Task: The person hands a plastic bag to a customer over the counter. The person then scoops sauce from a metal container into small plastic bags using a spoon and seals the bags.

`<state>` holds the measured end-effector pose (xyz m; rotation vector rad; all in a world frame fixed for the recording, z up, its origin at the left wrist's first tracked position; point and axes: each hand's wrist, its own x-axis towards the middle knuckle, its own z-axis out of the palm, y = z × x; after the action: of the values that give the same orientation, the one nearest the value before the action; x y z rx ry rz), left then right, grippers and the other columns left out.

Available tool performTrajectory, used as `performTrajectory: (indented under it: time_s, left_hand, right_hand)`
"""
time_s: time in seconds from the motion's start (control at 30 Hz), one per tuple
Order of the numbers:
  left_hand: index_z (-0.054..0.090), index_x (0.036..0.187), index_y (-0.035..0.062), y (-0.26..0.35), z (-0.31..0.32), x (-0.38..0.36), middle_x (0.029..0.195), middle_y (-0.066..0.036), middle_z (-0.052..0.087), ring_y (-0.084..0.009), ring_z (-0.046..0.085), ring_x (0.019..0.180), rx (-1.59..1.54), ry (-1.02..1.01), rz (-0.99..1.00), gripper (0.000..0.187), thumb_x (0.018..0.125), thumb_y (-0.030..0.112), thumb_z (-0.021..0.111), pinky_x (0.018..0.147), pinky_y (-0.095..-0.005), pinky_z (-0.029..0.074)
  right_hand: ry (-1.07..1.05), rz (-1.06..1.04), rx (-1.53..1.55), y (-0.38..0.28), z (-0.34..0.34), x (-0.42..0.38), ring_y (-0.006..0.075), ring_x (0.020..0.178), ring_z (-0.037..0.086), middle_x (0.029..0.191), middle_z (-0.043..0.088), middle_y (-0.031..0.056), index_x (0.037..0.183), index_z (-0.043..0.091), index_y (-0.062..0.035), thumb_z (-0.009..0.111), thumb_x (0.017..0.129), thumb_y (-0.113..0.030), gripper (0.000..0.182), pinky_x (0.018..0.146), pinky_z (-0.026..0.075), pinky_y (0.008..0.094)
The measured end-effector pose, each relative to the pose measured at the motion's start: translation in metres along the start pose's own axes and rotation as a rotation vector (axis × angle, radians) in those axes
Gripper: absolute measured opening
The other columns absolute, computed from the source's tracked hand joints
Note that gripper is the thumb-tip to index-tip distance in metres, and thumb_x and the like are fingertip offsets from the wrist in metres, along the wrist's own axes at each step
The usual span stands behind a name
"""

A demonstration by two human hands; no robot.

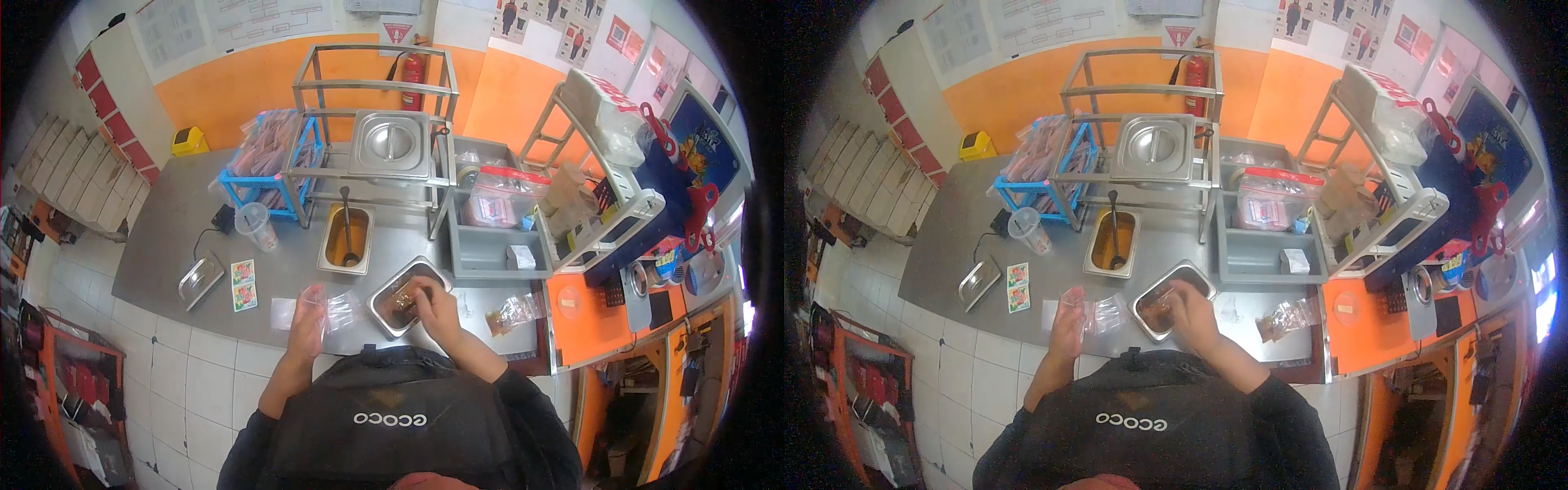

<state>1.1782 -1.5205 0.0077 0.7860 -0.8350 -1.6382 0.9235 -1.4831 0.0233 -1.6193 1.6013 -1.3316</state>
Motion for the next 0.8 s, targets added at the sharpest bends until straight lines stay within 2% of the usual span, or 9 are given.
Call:
performTrajectory:
  time_s: [0.03, 0.1, 0.2, 0.3, 0.4, 0.5, 0.63, 0.73, 0.8]
  left_hand:
    - [0.040, 0.125, 0.0037, 0.000, -0.001, 0.000, 0.125, -0.009, 0.042, -0.0214, 0.035, 0.121, 0.008, -0.004, -0.005, 0.048, 0.079, 0.014, 0.053, 0.104, -0.0359, 0.023]
    - [0.040, 0.124, 0.0038, -0.002, -0.003, 0.000, 0.124, -0.009, 0.042, -0.0212, 0.035, 0.121, 0.002, -0.007, -0.005, 0.048, 0.079, 0.014, 0.053, 0.104, -0.0358, 0.024]
    - [0.039, 0.125, 0.0036, -0.001, -0.004, 0.001, 0.124, -0.009, 0.042, -0.0208, 0.035, 0.120, -0.006, -0.015, -0.012, 0.048, 0.080, 0.015, 0.053, 0.104, -0.0354, 0.024]
    - [0.039, 0.125, 0.0031, -0.004, -0.007, 0.003, 0.124, -0.008, 0.042, -0.0203, 0.035, 0.120, -0.001, -0.032, -0.001, 0.048, 0.080, 0.016, 0.053, 0.103, -0.0348, 0.023]
    - [0.039, 0.125, 0.0028, -0.002, -0.002, 0.002, 0.124, -0.008, 0.042, -0.0201, 0.035, 0.120, 0.013, -0.012, 0.002, 0.048, 0.081, 0.016, 0.053, 0.104, -0.0343, 0.022]
    - [0.039, 0.125, 0.0029, -0.003, -0.003, 0.001, 0.125, -0.008, 0.041, -0.0202, 0.035, 0.120, 0.017, -0.004, -0.006, 0.048, 0.081, 0.016, 0.052, 0.104, -0.0343, 0.022]
    - [0.039, 0.125, 0.0031, -0.001, 0.000, 0.000, 0.125, -0.008, 0.041, -0.0204, 0.034, 0.121, 0.016, -0.021, 0.006, 0.047, 0.082, 0.016, 0.052, 0.104, -0.0342, 0.021]
    - [0.040, 0.124, 0.0051, 0.002, 0.003, 0.000, 0.112, -0.005, 0.044, -0.0136, 0.043, 0.102, -0.058, 0.008, -0.011, 0.047, 0.080, 0.009, 0.054, 0.090, -0.0282, 0.035]
    - [0.040, 0.125, 0.0036, -0.013, -0.012, 0.004, 0.118, -0.006, 0.043, -0.0170, 0.042, 0.109, -0.034, -0.012, -0.006, 0.047, 0.080, 0.011, 0.053, 0.096, -0.0321, 0.032]
  right_hand:
    - [0.056, 0.041, 0.053, 0.000, 0.000, 0.000, 0.0270, 0.075, 0.063, 0.090, 0.063, 0.0185, 0.107, 0.054, 0.0024, 0.050, 0.089, -0.011, 0.023, 0.067, 0.050, 0.0323]
    - [0.165, 0.122, 0.159, 0.000, -0.002, 0.002, 0.0356, 0.088, 0.061, 0.095, 0.061, 0.0221, 0.107, 0.055, 0.0018, 0.051, 0.088, -0.016, 0.027, 0.078, 0.048, 0.0372]
    - [0.098, -0.116, -0.141, -0.016, -0.007, 0.004, 0.0331, 0.088, 0.062, 0.095, 0.062, 0.0202, 0.108, 0.056, 0.0017, 0.052, 0.088, -0.017, 0.027, 0.077, 0.048, 0.0354]
    - [0.009, -0.263, -0.160, 0.000, 0.002, -0.003, 0.0137, 0.078, 0.061, 0.090, 0.065, 0.0105, 0.107, 0.055, 0.0025, 0.052, 0.090, -0.013, 0.023, 0.071, 0.050, 0.0271]
    - [-0.029, -0.109, 0.079, 0.004, 0.005, -0.007, 0.0147, 0.076, 0.062, 0.088, 0.064, 0.0097, 0.109, 0.054, 0.0023, 0.052, 0.091, -0.013, 0.024, 0.069, 0.050, 0.0267]
    - [-0.048, 0.233, 0.380, -0.008, -0.001, -0.006, 0.0160, 0.077, 0.063, 0.093, 0.064, 0.0124, 0.112, 0.052, -0.0010, 0.050, 0.091, -0.016, 0.026, 0.066, 0.049, 0.0269]
    - [0.107, 0.256, 0.636, 0.011, -0.005, -0.006, 0.0133, 0.067, 0.056, 0.086, 0.058, 0.0104, 0.116, 0.047, 0.0003, 0.048, 0.092, -0.013, 0.027, 0.061, 0.048, 0.0256]
    - [0.120, 0.288, 0.706, 0.030, -0.005, -0.009, 0.0143, 0.067, 0.057, 0.085, 0.059, 0.0110, 0.116, 0.046, 0.0015, 0.047, 0.093, -0.013, 0.028, 0.063, 0.048, 0.0261]
    - [0.153, 0.374, 0.781, 0.039, -0.007, -0.013, 0.0155, 0.067, 0.057, 0.086, 0.059, 0.0121, 0.117, 0.045, 0.0013, 0.046, 0.093, -0.014, 0.028, 0.064, 0.049, 0.0265]
